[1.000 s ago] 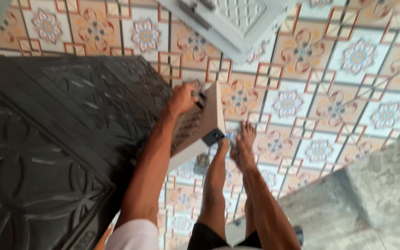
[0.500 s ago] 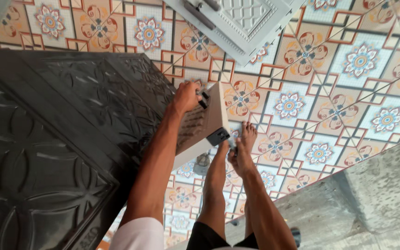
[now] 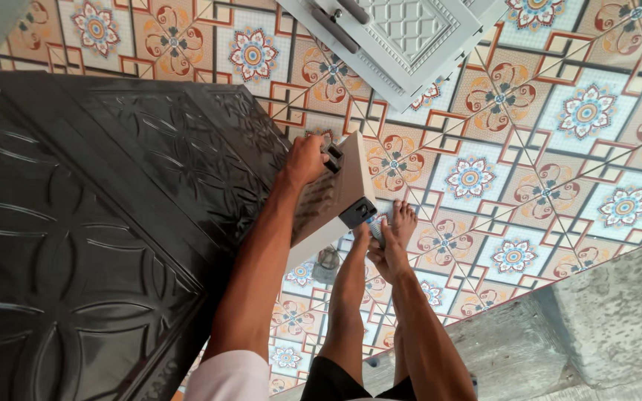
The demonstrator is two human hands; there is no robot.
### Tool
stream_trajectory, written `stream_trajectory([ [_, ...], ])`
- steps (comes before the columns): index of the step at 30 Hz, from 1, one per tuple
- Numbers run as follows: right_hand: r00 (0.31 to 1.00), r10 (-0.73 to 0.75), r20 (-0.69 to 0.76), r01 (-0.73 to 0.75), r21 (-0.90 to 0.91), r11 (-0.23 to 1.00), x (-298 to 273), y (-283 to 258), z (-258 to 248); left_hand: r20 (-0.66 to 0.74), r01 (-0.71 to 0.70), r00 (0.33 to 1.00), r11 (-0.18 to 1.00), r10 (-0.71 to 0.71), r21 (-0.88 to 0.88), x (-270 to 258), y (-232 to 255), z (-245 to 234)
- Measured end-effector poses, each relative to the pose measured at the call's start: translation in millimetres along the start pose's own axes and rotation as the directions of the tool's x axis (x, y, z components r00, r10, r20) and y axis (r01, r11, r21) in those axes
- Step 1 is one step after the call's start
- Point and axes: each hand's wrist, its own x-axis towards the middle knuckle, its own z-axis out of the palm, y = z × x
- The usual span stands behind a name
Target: The person unpacks hardware from a plastic bag and uses a screwdriver to attach a handle to a white cabinet door. They then position the door and secure it to the cabinet frame by tightening screws.
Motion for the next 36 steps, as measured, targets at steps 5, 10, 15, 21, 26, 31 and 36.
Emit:
stream_trajectory([
  [5,0.807,-0.434,-0.401,0.087,-0.647,0.758,-10,-16,-30,0.007,-0.056,0.998,0.998,0.056,-0.008,4,-10,13],
  [10,0.694,-0.363,-0.622,-0.173,-0.634,0.754,-13,-25,-38,0.034,-0.019,0.999,0.998,0.021,-0.058,9,-9,16],
  [15,0.698,-0.239,-0.675,-0.238,-0.534,0.811,-6,-33,-28,0.067,-0.053,0.996,0.998,0.051,0.033,15,-16,31],
  [21,0.813,-0.297,-0.500,-0.023,-0.538,0.843,-38,-31,12,-0.003,-0.175,0.985,0.983,0.175,-0.062,18,-19,29],
  [26,0.794,-0.284,-0.538,-0.012,-0.481,0.877,-36,-37,12,0.029,-0.033,0.999,0.998,0.034,-0.048,1,13,16],
  [31,0.821,-0.273,-0.501,-0.056,-0.547,0.836,-53,-45,-5,-0.024,-0.007,1.000,0.994,0.005,-0.107,-7,25,28],
  [36,0.797,-0.257,-0.547,-0.082,-0.519,0.851,-52,-41,-9,-0.098,-0.069,0.994,0.988,0.056,-0.136,-1,17,38],
])
